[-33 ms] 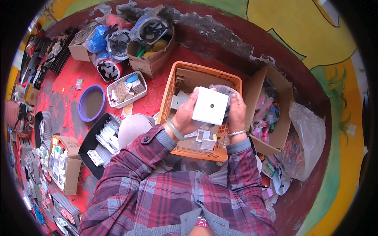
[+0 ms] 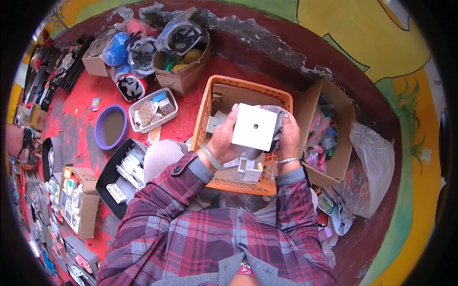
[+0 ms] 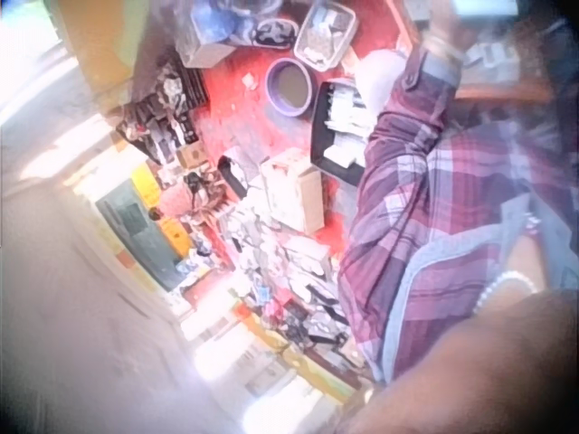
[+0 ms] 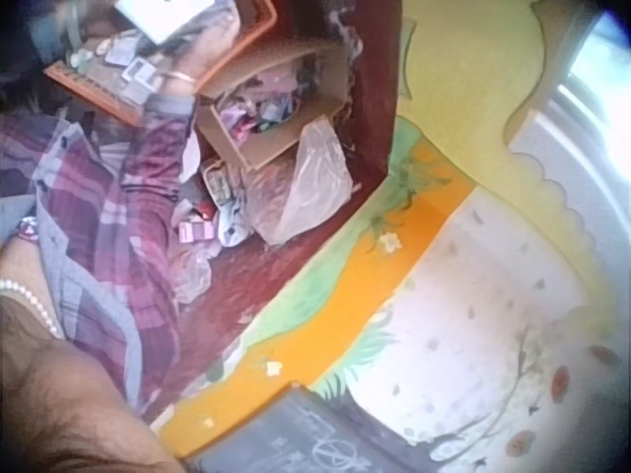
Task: The person wipes a square electronic component with a cloth and then places it into a container with other packaged components.
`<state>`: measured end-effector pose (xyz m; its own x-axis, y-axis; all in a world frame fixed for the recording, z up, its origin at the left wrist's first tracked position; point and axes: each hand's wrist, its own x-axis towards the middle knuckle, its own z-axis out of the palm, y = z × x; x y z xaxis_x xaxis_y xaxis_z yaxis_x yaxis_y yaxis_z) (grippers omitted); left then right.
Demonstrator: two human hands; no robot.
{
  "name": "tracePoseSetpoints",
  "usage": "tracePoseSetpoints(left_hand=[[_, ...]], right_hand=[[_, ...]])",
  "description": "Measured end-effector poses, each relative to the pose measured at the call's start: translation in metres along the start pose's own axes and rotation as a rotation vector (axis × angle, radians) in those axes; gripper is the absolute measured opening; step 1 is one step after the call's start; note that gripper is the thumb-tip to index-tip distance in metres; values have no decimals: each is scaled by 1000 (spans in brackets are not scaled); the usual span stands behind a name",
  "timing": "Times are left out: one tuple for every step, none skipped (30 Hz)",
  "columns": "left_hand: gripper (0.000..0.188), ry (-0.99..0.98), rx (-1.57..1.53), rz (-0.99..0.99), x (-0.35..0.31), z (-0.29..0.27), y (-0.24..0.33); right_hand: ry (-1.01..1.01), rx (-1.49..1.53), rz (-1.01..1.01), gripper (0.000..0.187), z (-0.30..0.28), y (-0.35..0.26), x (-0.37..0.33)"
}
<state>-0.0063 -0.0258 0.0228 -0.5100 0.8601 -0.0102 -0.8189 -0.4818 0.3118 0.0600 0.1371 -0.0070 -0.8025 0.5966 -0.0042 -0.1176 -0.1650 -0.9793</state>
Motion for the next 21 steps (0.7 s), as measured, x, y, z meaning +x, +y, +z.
tracePoseSetpoints(left_hand=[[54, 58, -3, 21, 3, 0, 1], [53, 66, -15, 31, 4, 0, 3], [51, 74, -27, 42, 4, -3, 7], [50, 87, -46, 55, 4, -7, 9], [47, 120, -53, 61, 5, -11, 10], [45, 128, -35, 67, 5, -12, 9], [44, 140, -9, 70, 3, -10, 9], [43, 152, 16, 73, 1, -9, 8], [44, 154, 51, 79, 1, -13, 4], [43, 168, 67, 58, 0, -18, 2], [42, 180, 83, 36, 1, -20, 0], [41, 193, 98, 15, 2, -22, -1], [38, 210, 67, 27, 2, -22, -4], [37, 236, 53, 32, 3, -23, -4], [37, 262, 40, 37, 5, -26, -3], [36, 290, 26, 44, 5, -26, -2], [35, 321, 28, 7, 2, -22, 2], [35, 368, 29, 44, 3, -23, 2], [35, 416, 31, 86, 4, -23, 3], [35, 463, 33, 127, 5, -24, 4], [35, 467, 11, 140, 5, -23, 4]], right_hand=[[99, 90, 25, 32, -4, -1, 1], [143, 187, 32, 32, -7, -2, 3], [186, 285, 39, 32, -10, -5, 5], [225, 377, 51, 32, -9, -11, 5], [290, 431, 32, 33, -3, -22, 2], [227, 440, -7, 33, -3, -26, 2], [166, 457, -43, 34, -3, -28, 0], [104, 474, -80, 34, -1, -31, -1], [44, 449, -115, 36, 3, -33, -3], [-23, 387, -94, 36, 10, -33, -7], [-90, 325, -74, 37, 17, -35, -11], [-157, 262, -53, 38, 25, -34, -16], [-242, 111, -145, 41, 32, -25, -20], [-230, 199, -102, 42, 39, -23, -27], [-234, 185, -77, 42, 39, -20, -28], [-239, 172, -51, 41, 39, -17, -28], [-255, 120, -80, 41, 38, -15, -29], [-270, 68, -109, 40, 36, -14, -30], [-289, 18, -139, 40, 36, -14, -31], [-293, -63, -204, 39, 37, -14, -33], [-296, -144, -270, 39, 40, -16, -36]])
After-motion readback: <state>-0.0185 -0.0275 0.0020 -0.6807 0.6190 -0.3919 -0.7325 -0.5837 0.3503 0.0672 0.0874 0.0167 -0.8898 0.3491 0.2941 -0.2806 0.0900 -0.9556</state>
